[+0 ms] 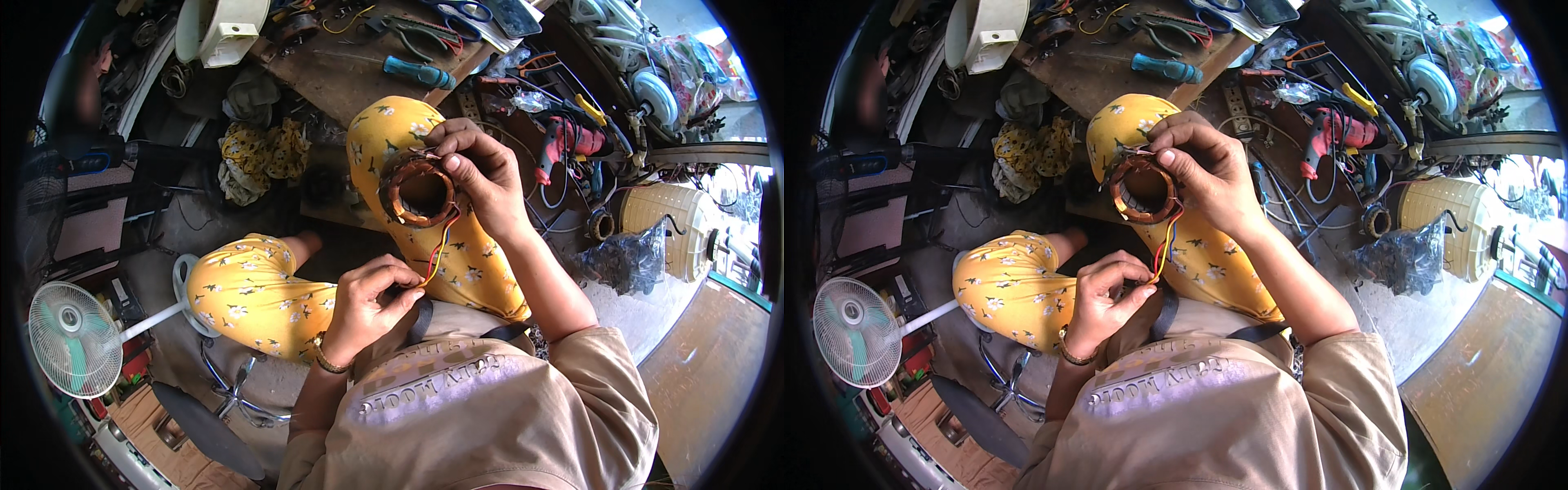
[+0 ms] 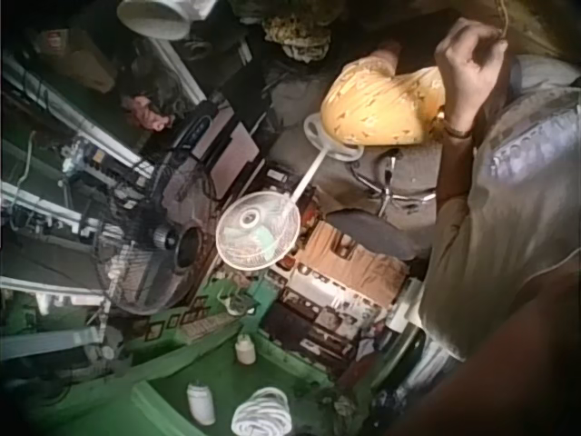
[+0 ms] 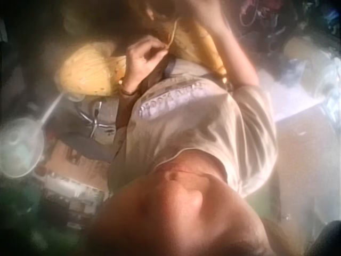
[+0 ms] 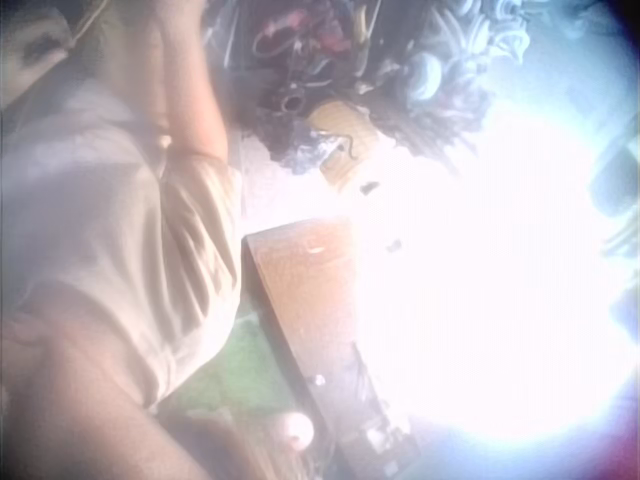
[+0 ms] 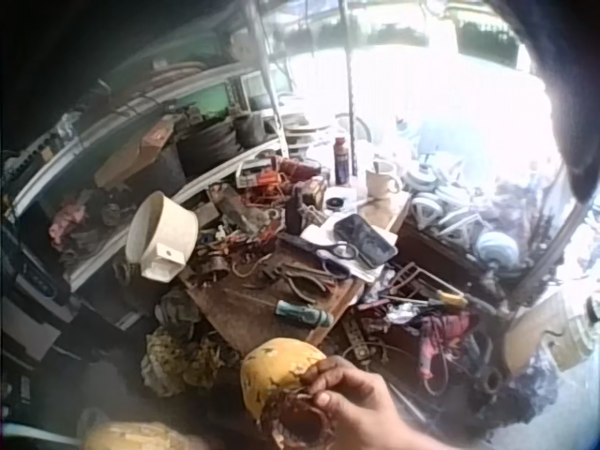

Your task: The person repairs an electric motor coil by stripping wire insulation with pliers, twisting wires together, and securing them with tape.

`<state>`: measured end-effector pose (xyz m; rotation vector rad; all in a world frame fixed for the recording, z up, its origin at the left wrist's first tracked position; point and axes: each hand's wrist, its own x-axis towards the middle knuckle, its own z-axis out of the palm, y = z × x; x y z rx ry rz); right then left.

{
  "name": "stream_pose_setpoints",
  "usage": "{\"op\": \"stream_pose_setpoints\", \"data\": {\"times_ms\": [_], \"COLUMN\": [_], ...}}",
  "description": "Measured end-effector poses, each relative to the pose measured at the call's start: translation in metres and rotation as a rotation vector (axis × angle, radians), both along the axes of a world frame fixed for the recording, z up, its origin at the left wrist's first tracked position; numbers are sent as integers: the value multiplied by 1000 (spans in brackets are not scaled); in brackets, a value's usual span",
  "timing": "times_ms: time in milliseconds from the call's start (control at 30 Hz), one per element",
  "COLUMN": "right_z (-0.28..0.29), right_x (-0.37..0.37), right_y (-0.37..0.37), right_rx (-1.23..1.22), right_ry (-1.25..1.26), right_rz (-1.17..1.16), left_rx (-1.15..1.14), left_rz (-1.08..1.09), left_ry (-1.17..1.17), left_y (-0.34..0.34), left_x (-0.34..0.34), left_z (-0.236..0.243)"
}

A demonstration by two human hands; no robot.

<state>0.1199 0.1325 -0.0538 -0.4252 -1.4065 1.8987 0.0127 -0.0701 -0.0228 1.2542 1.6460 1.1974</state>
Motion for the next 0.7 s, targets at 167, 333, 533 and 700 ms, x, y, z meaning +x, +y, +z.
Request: {"op": "stream_pose_setpoints", "data": {"times_ms": [167,333,533,700], "right_z": [-3,-4,-8,-7], "right_x": [0,0,-1,1], "right_y": [2,3,3,3], "right_rx": [20,32,19,25], "right_ry": [1,-12,23,-17], "right_rz": [-22,-24,-37,-32], "left_rx": [-101,-91,-83,-64], "left_rz": [20,14,78,88], "left_ry": [-182,-415,-885,-962], "left_y": [-8,-10,-7,-8], "left_x": [-7,-16,-11,-15], "left_z": [21,25,35,30]}}
